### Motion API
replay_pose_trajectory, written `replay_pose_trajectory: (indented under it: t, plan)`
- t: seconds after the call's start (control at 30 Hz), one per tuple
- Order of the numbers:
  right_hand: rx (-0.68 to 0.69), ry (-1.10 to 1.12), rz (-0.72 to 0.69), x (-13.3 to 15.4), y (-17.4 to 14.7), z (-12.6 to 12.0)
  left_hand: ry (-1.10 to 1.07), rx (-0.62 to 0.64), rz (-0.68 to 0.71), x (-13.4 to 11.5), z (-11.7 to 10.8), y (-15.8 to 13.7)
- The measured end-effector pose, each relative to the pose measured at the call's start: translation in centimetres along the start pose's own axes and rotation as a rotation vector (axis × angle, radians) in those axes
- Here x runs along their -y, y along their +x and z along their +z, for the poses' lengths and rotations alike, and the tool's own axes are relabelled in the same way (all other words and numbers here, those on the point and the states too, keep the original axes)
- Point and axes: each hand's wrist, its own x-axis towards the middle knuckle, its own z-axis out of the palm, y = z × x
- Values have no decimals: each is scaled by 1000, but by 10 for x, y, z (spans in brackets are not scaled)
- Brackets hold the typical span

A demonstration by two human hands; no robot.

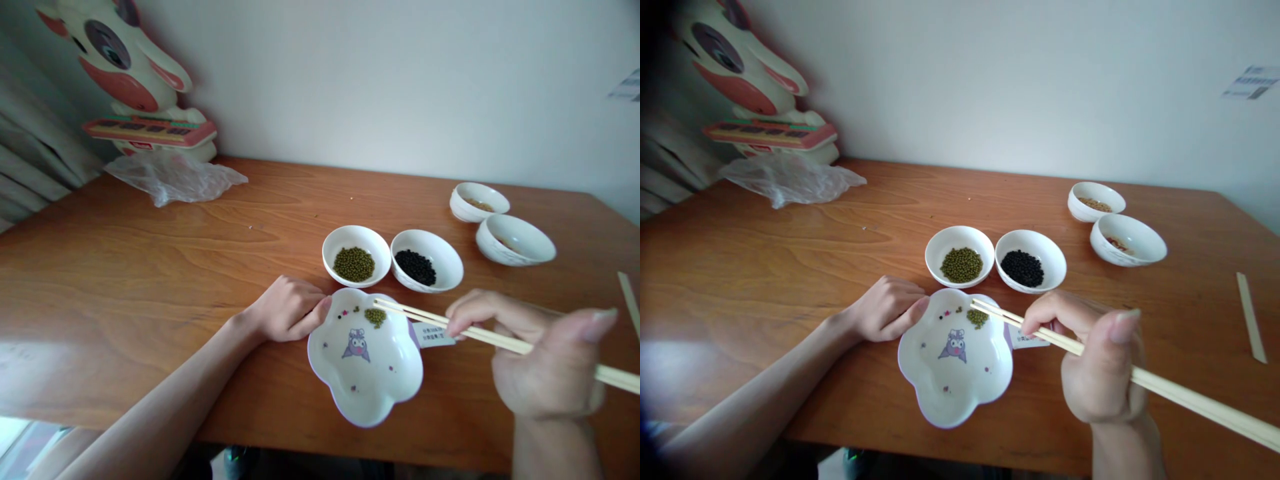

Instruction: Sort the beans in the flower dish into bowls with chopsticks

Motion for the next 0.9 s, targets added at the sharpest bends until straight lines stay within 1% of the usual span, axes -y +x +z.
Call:
replay_pose_trajectory:
  t: [0.07,0.2,0.27,0.4,0.6,0.7,0.8,0.83,0.87,0.9]
  plan:
    - [-77,-9,2,1,2,1,-3,1,6,0,0,0]
    - [-232,-48,21,11,12,7,-2,-8,15,0,0,1]
    - [-269,-35,44,15,18,11,-7,-11,23,0,0,1]
    - [-200,56,94,18,27,16,-12,-6,27,-1,-1,2]
    - [-91,73,123,11,27,14,-2,-4,25,-1,0,2]
    - [-74,96,139,13,23,13,-5,-8,21,-2,0,2]
    - [-115,113,134,18,17,13,10,-10,16,-1,0,2]
    - [-108,118,126,20,15,12,18,-10,13,-1,1,2]
    - [-74,118,115,20,12,12,26,-9,11,-1,1,1]
    - [-12,114,104,20,10,12,33,-8,10,0,2,1]
